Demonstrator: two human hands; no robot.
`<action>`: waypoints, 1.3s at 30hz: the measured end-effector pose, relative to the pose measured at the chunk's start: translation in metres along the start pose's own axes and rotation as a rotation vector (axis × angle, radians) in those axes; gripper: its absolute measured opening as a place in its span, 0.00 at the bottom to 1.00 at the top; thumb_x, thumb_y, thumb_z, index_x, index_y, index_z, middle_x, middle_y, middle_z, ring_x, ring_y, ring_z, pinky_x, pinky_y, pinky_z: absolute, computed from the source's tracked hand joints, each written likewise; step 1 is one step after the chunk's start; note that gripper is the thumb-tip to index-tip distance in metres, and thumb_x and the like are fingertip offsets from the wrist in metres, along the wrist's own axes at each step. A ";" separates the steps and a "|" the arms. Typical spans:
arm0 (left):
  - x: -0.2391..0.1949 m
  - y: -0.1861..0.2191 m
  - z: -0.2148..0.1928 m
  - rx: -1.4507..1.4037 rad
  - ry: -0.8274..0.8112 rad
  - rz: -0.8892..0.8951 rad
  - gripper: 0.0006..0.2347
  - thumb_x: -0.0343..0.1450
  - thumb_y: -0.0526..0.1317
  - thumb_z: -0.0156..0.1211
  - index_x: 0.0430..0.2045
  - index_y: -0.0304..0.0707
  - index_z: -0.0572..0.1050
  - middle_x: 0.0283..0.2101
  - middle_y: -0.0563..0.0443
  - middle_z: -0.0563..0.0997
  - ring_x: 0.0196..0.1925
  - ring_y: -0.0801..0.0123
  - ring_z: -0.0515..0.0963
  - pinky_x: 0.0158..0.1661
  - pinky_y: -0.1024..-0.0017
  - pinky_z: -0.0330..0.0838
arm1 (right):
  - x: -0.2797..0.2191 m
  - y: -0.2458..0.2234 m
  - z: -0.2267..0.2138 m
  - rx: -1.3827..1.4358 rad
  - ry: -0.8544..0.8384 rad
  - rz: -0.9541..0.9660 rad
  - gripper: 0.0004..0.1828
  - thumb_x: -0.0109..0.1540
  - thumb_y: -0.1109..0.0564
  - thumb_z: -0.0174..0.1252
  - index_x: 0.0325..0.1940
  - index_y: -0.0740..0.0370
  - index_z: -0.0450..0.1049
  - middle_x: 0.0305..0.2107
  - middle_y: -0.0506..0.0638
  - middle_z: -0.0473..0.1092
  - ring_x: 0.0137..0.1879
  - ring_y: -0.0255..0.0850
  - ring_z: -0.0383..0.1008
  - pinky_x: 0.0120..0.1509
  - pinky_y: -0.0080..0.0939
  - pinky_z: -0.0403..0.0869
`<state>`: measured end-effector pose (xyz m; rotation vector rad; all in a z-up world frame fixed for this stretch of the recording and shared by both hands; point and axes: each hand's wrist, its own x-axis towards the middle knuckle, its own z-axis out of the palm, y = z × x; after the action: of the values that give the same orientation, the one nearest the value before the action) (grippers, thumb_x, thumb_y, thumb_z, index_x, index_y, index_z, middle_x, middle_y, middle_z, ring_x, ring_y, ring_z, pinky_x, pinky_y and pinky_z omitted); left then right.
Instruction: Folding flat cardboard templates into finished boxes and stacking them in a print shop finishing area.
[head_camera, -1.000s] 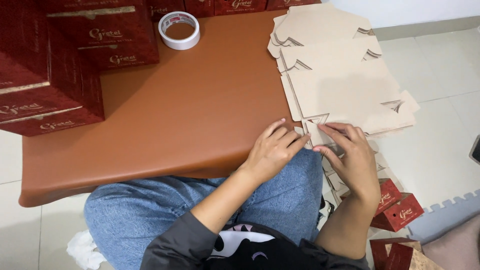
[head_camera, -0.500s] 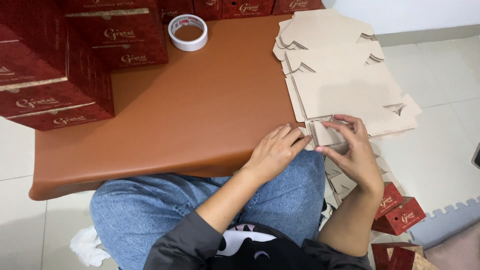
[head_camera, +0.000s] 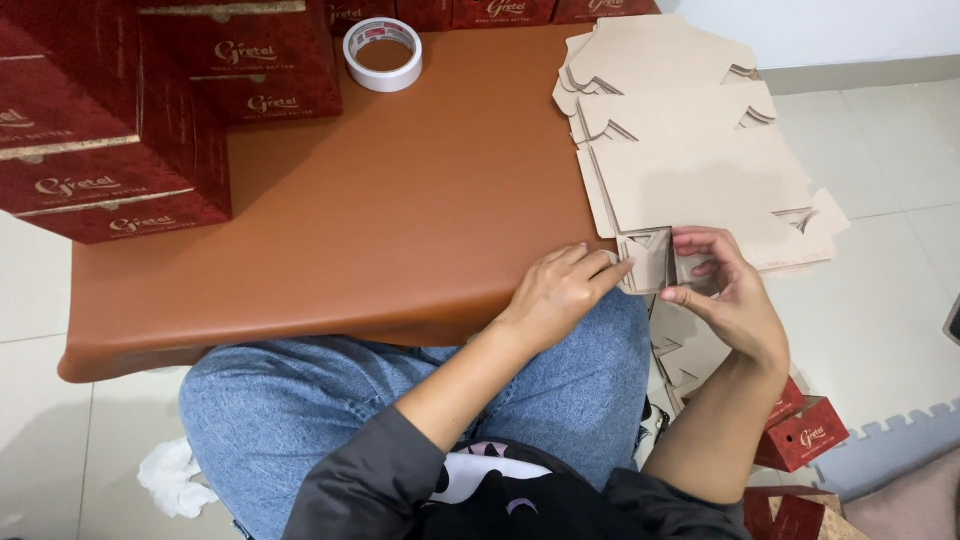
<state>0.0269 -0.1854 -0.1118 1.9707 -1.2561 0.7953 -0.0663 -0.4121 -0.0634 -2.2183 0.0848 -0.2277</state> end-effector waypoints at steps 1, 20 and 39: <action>0.005 0.003 -0.007 0.001 -0.001 -0.002 0.09 0.76 0.36 0.51 0.46 0.48 0.78 0.32 0.56 0.74 0.36 0.67 0.77 0.50 0.69 0.78 | 0.004 -0.007 -0.001 0.001 -0.002 0.000 0.37 0.48 0.56 0.74 0.60 0.61 0.70 0.60 0.52 0.64 0.59 0.40 0.67 0.59 0.37 0.66; 0.010 0.005 -0.011 0.036 -0.220 0.063 0.20 0.71 0.33 0.55 0.61 0.46 0.71 0.46 0.50 0.73 0.40 0.66 0.69 0.43 0.73 0.70 | 0.006 -0.035 0.002 -0.083 0.128 0.127 0.14 0.69 0.60 0.53 0.55 0.68 0.78 0.36 0.55 0.77 0.33 0.37 0.67 0.36 0.33 0.65; 0.001 0.018 -0.057 0.023 -0.153 0.049 0.18 0.69 0.34 0.55 0.54 0.35 0.75 0.45 0.50 0.74 0.49 0.63 0.72 0.68 0.60 0.61 | 0.026 -0.103 0.020 -0.592 0.859 -1.075 0.15 0.68 0.74 0.61 0.55 0.73 0.65 0.37 0.67 0.80 0.24 0.40 0.66 0.23 0.36 0.61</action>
<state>0.0024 -0.1463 -0.0734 2.0583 -1.3940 0.6966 -0.0390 -0.3371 0.0093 -2.3307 -0.6652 -1.9235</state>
